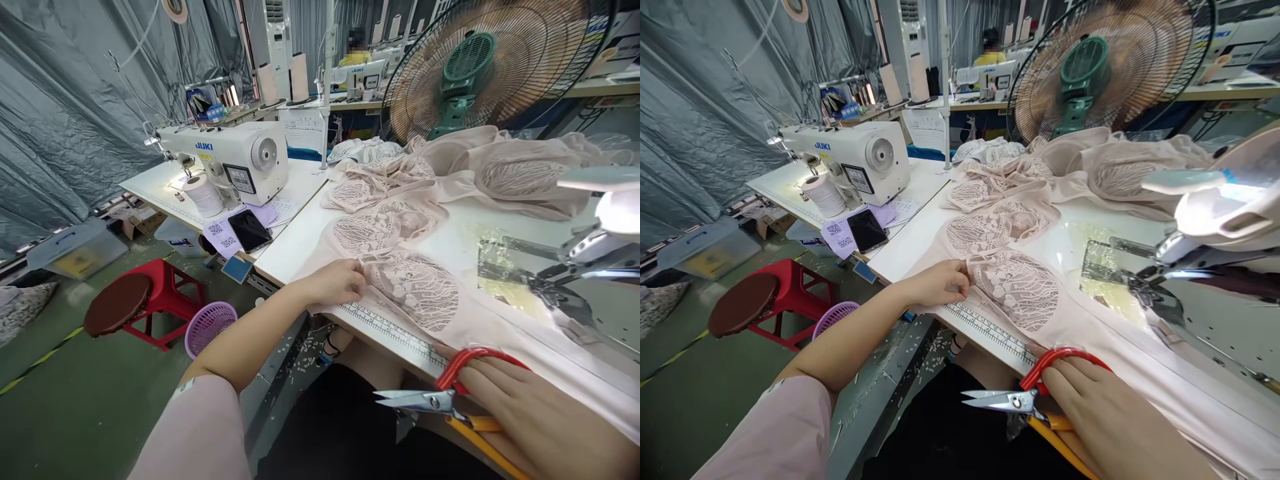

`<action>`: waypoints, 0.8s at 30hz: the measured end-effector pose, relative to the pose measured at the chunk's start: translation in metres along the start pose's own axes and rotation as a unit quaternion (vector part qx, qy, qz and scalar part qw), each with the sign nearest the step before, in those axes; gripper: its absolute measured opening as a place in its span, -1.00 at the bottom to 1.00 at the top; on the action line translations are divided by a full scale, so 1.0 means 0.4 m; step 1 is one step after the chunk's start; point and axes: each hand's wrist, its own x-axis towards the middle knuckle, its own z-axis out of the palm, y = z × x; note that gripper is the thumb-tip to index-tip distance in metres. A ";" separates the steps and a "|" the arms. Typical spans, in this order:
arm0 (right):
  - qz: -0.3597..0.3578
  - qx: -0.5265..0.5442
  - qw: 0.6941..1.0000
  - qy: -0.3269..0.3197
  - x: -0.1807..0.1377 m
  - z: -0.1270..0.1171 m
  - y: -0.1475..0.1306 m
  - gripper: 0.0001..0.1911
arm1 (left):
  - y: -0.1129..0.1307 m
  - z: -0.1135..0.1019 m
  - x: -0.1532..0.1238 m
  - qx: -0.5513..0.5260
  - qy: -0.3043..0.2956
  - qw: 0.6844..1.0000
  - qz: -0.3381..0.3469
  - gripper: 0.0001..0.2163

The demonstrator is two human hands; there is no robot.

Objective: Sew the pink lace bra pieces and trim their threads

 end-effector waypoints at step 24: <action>-0.057 -0.057 0.995 -0.060 0.061 -0.092 -0.046 -0.78 | -0.017 0.011 -0.003 -0.027 0.029 0.999 0.016 -0.94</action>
